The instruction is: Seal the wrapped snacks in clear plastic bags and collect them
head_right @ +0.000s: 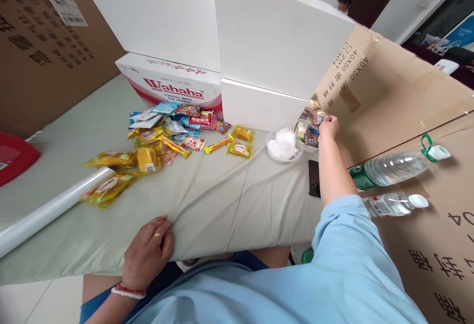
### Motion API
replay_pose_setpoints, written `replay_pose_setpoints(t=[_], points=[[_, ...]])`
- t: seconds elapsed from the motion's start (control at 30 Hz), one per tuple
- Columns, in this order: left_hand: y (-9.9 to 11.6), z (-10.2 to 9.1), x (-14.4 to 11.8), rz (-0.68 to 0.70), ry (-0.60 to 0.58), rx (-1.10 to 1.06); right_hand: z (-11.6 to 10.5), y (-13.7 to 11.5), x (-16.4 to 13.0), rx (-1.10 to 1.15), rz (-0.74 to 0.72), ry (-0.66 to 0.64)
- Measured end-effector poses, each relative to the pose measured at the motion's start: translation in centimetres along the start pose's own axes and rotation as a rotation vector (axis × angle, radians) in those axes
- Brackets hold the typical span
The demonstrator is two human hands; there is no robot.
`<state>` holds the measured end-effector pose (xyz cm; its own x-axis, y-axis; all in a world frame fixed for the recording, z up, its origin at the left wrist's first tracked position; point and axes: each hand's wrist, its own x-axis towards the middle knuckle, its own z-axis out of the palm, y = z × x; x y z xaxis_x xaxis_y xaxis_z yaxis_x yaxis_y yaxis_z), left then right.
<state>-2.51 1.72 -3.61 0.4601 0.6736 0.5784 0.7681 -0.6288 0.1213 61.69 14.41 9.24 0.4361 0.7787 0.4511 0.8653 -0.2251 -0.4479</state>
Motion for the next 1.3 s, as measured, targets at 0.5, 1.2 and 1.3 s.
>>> replay_pose_setpoints(t=[0.5, 1.2, 1.3], points=[[0.2, -0.1, -0.1, -0.028, 0.017, 0.016, 0.3, -2.2, -4.8, -0.331, 0.191, 0.073], [0.2, -0.2, 0.0, -0.060, 0.000, 0.018, 2.1, 1.8, -6.4, -0.447, 0.007, -0.207], [0.2, -0.3, 0.1, -0.048, 0.002, 0.023, 3.6, 1.8, -5.7, -0.463, 0.000, -0.198]])
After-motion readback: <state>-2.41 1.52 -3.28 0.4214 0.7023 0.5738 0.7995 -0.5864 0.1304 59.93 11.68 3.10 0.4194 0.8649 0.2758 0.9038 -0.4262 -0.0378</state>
